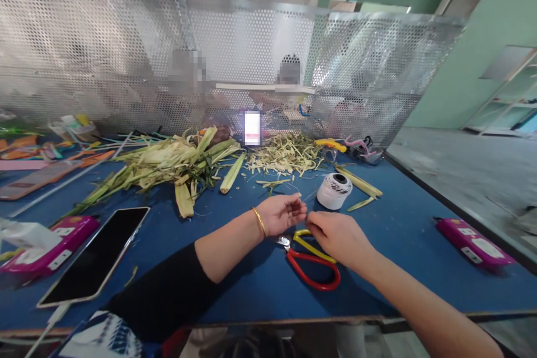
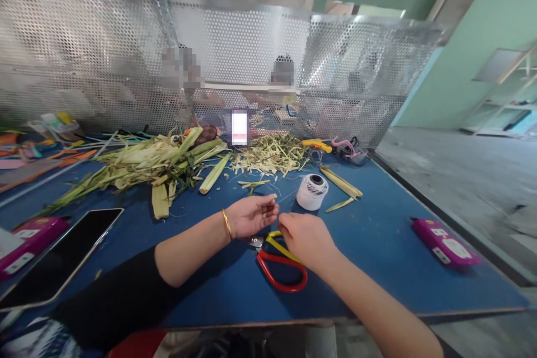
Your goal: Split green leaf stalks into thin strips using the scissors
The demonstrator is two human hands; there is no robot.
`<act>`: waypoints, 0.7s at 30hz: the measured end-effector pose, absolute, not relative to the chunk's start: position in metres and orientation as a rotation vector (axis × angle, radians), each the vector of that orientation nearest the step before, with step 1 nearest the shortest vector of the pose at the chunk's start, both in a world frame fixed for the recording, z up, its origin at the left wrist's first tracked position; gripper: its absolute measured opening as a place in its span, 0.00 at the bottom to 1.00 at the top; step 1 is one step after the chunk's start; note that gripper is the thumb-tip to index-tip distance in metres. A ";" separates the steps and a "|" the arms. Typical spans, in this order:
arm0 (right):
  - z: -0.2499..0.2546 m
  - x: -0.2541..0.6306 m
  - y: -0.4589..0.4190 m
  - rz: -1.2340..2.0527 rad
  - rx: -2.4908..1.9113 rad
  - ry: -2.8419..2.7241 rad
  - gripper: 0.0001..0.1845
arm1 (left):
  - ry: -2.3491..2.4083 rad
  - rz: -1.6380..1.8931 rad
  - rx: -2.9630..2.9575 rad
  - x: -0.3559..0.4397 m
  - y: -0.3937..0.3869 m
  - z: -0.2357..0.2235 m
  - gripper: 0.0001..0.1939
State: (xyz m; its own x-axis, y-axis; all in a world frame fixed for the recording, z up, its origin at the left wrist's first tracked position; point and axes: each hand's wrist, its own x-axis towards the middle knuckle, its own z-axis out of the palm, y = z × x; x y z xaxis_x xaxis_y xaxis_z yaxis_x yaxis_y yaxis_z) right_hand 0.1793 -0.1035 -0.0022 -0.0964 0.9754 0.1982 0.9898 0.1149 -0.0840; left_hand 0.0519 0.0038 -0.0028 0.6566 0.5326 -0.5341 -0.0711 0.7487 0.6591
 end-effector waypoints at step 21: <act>0.030 0.276 -0.039 -0.226 -2.566 -1.750 0.33 | 0.865 0.583 0.788 0.034 0.028 -0.003 0.14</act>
State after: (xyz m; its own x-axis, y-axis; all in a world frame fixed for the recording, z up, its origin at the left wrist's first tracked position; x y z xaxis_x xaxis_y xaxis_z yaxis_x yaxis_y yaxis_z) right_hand 0.2759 -0.0386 0.0302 0.3584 0.9238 0.1349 0.9277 -0.3685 0.0590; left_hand 0.0338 0.0281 -0.0030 0.5295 0.7252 -0.4400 -0.1355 0.5844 0.8001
